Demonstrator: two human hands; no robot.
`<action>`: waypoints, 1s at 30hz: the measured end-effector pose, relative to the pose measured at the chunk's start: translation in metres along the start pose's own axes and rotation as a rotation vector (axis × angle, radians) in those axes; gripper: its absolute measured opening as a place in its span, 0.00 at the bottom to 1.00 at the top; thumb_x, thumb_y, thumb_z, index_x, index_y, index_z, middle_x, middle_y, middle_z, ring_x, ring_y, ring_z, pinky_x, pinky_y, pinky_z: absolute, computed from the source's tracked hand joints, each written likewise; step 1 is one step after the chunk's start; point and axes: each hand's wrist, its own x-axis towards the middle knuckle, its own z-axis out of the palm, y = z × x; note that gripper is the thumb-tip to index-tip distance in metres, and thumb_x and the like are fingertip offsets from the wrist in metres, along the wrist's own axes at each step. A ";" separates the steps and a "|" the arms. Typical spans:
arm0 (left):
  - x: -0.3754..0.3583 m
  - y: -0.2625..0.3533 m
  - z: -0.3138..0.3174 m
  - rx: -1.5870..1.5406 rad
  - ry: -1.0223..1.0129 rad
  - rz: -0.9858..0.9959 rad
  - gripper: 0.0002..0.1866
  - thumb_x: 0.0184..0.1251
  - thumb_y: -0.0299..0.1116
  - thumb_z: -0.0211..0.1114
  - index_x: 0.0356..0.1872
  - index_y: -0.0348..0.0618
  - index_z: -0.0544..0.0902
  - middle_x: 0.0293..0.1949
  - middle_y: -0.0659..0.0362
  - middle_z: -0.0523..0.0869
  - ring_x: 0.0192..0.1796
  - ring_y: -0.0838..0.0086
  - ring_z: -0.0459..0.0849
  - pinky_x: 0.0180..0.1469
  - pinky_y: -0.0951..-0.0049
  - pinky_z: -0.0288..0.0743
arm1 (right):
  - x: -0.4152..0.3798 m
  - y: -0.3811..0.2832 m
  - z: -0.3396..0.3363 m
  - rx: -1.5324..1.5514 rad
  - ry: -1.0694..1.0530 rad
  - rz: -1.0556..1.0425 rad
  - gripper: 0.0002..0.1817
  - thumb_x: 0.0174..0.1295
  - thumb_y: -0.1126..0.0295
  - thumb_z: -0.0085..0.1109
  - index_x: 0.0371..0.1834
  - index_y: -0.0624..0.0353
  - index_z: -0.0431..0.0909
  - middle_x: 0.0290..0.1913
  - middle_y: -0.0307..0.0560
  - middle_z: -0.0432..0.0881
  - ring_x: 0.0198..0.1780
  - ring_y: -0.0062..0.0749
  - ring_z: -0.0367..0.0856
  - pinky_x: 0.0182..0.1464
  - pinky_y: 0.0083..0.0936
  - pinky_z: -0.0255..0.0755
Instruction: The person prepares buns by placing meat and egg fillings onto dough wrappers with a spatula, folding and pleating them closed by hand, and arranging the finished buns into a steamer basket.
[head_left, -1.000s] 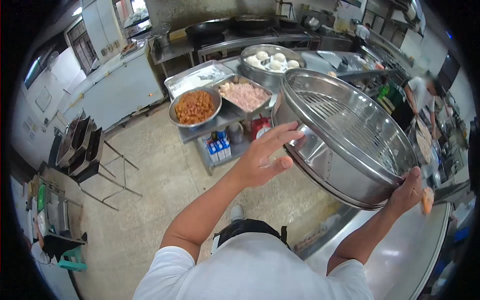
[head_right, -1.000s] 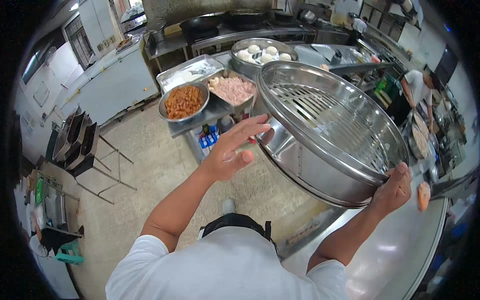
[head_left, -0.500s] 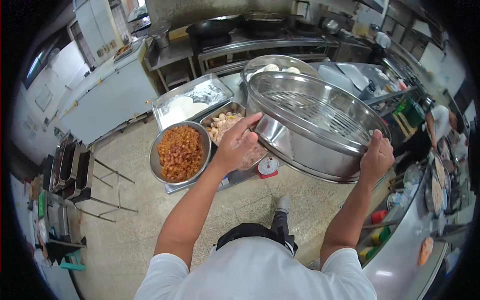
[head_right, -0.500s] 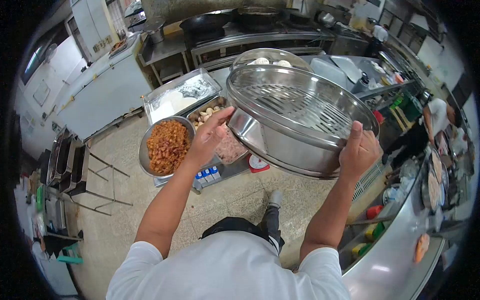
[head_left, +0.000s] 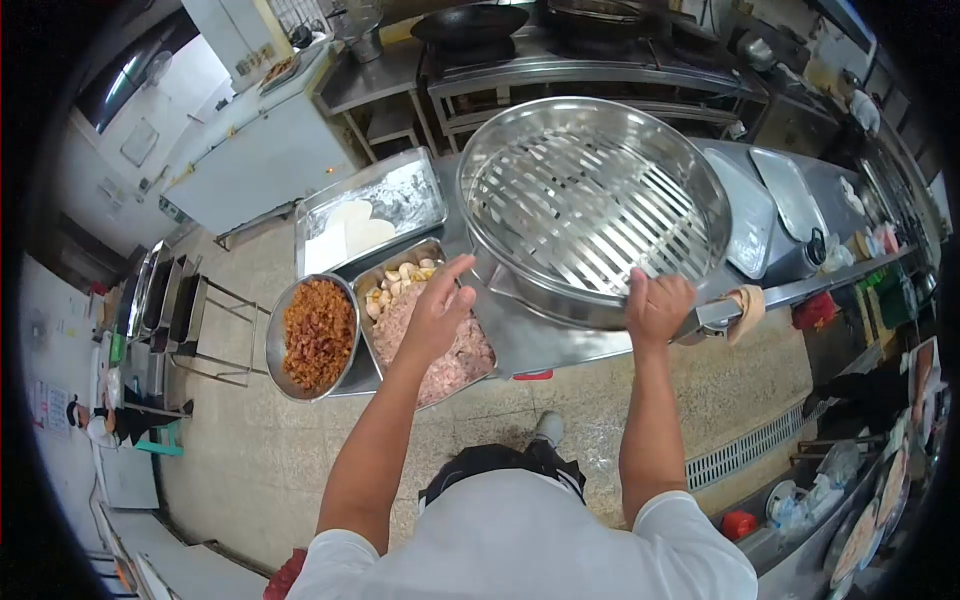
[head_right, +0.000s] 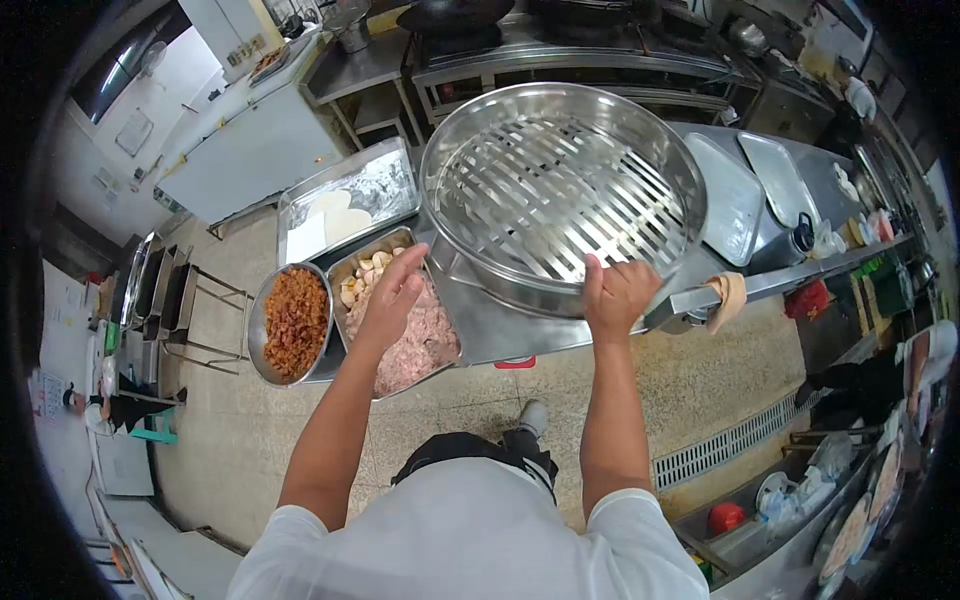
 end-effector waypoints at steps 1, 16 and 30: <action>0.006 0.006 0.004 0.004 0.005 0.000 0.29 0.75 0.47 0.60 0.70 0.41 0.73 0.72 0.48 0.70 0.75 0.61 0.66 0.75 0.62 0.56 | 0.000 0.011 0.016 -0.038 -0.043 -0.001 0.24 0.59 0.59 0.70 0.09 0.51 0.71 0.17 0.39 0.71 0.29 0.37 0.72 0.45 0.37 0.62; 0.025 0.020 0.027 0.146 0.058 -0.038 0.27 0.74 0.51 0.60 0.66 0.45 0.78 0.71 0.50 0.72 0.74 0.58 0.66 0.76 0.59 0.55 | 0.042 0.037 0.063 -0.056 -0.355 0.071 0.25 0.63 0.54 0.65 0.11 0.55 0.78 0.19 0.43 0.79 0.28 0.42 0.76 0.41 0.40 0.62; 0.140 -0.005 0.080 0.857 -0.081 0.056 0.37 0.72 0.67 0.50 0.73 0.55 0.72 0.78 0.46 0.59 0.83 0.52 0.45 0.80 0.47 0.35 | 0.133 0.216 0.113 -0.597 -0.826 0.277 0.38 0.66 0.38 0.55 0.75 0.46 0.66 0.77 0.59 0.61 0.75 0.65 0.61 0.72 0.63 0.55</action>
